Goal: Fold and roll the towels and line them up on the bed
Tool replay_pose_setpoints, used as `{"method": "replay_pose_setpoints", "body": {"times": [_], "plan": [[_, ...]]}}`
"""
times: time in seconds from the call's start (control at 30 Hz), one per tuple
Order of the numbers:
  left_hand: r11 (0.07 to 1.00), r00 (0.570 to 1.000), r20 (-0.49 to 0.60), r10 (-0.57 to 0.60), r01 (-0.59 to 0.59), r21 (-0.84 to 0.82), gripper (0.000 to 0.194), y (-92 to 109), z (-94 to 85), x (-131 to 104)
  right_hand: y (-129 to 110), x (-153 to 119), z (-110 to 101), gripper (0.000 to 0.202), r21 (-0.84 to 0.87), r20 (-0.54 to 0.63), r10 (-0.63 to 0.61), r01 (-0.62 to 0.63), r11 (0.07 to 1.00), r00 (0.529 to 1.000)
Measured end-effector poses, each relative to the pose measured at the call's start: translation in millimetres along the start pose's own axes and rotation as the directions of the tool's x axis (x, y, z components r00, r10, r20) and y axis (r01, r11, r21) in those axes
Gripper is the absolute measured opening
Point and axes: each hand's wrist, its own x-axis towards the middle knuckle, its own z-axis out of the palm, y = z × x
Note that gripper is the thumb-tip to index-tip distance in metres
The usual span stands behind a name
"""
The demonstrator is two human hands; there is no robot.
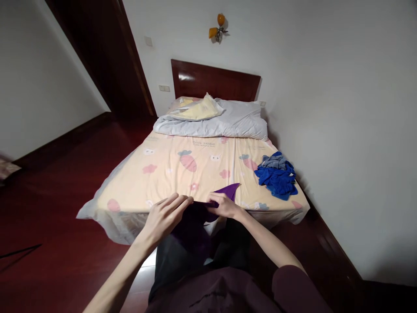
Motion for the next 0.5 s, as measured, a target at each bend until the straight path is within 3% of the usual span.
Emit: {"method": "replay_pose_setpoints", "body": {"times": [0.13,0.23,0.37,0.5], "plan": [[0.996,0.995,-0.095,0.025,-0.016,0.089,0.035,-15,-30.3,-26,10,0,10,0.015,-0.148,0.151,-0.002,0.025,0.989,0.988],[0.968,0.98,-0.197,0.003,0.046,0.245,0.035,-35,-50.0,-44,24,0,10,0.012,-0.274,0.234,0.134,-0.067,0.959,0.963],[0.893,0.964,-0.265,-0.035,0.15,0.425,0.029,-70,-73.7,-72,45,-12,-9,0.015,-0.388,0.432,0.367,-0.198,0.9,0.824],[0.833,0.946,-0.274,-0.176,0.291,0.471,0.03,-107,-89.5,-115,61,-45,-35,0.032,-0.441,0.427,0.513,-0.323,0.837,0.745]]}}
